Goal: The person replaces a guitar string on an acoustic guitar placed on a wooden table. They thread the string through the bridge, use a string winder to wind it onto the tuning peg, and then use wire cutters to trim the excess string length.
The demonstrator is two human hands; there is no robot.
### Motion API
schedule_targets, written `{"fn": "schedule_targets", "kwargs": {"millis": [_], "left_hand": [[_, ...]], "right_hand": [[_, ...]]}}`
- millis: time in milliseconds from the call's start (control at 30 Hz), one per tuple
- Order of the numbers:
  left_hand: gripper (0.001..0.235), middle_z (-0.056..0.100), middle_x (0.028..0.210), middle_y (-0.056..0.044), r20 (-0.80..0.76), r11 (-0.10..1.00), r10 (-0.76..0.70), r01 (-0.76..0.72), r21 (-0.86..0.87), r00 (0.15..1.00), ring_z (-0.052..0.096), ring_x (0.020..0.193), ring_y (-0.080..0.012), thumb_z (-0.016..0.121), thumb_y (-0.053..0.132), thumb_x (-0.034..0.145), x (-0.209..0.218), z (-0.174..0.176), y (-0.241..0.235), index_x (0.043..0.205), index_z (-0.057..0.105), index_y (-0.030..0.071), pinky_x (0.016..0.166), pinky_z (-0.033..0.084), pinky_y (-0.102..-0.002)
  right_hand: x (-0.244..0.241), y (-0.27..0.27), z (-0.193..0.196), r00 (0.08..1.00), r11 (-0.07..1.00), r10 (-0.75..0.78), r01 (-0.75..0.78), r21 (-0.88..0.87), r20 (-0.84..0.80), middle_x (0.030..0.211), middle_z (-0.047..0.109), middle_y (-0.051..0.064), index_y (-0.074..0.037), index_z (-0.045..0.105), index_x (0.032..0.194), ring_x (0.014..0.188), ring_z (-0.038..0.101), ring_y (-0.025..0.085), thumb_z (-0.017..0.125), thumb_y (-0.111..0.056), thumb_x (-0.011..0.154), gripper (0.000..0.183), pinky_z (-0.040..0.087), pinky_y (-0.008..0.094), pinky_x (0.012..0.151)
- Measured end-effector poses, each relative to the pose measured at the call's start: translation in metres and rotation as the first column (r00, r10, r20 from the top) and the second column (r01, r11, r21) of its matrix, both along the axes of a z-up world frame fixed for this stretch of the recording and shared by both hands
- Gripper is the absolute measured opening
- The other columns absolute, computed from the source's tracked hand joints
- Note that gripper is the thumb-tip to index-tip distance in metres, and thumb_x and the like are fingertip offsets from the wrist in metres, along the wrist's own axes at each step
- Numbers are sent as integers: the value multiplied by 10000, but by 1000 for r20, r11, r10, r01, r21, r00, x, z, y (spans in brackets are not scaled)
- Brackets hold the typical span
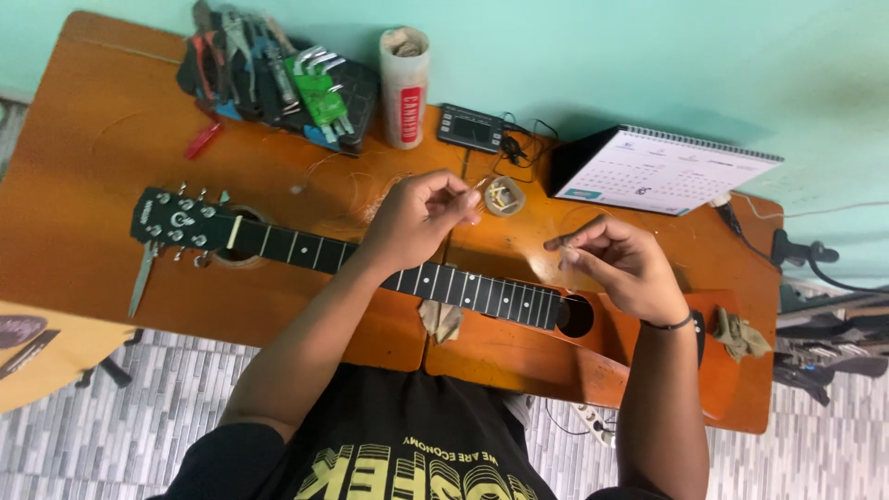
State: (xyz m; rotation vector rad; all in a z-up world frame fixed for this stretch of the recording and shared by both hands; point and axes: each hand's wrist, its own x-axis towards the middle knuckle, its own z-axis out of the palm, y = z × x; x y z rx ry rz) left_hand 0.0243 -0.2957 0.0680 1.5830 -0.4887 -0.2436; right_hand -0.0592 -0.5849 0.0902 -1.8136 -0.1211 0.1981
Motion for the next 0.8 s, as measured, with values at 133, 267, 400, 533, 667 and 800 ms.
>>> {"fn": "schedule_targets", "kwargs": {"millis": [133,267,400,533,667,800], "left_hand": [[155,772,762,-121,26,940,-78,64,336,997,764,731,-272,647,183,994,-6,19,-1,940,731,64,695,587,-389],[130,755,719,-105,109,848,-85,15,530,990,752,741,-329,649,200,971,-3,-9,-10,933,748,124,659,574,-409],[141,746,706,-95,156,863,-45,-40,504,987,744,709,-305,639,204,978,-5,-12,-9,933,752,134,638,573,-387],[160,719,693,-123,158,886,-21,-55,460,987,719,691,-318,622,193,998,-1,-15,3,971,751,102,641,555,-401],[160,712,680,-84,168,878,41,-116,465,985,716,697,-313,618,240,1003,-2,-13,7,949,739,151,644,565,-412],[187,727,700,-58,183,869,38,-123,479,982,734,757,-277,600,280,1024,-5,-15,6,940,732,178,695,583,-395]], "right_hand": [[5,-2,-9,995,979,-102,98,-181,-14,801,775,172,26,710,993,745,705,189,751,28,912,90,583,320,683],[12,-1,-26,973,815,-196,92,-573,-124,987,795,128,-100,731,1066,888,769,282,768,-104,903,166,596,401,761],[12,15,-32,968,777,-152,-8,-629,-200,1074,796,137,-121,704,1094,958,775,336,743,-151,909,192,617,441,812],[19,-1,-30,980,807,-142,34,-589,-138,1181,734,254,-103,669,1224,1005,732,450,686,-88,941,283,606,539,837],[25,-48,-57,969,608,-216,34,-793,-124,1098,771,141,-114,708,1127,974,758,335,780,-243,905,267,620,462,791],[28,-15,-37,935,492,-171,-192,-849,-310,1055,797,131,-152,718,1113,1075,727,407,796,-330,789,378,587,524,921]]}}
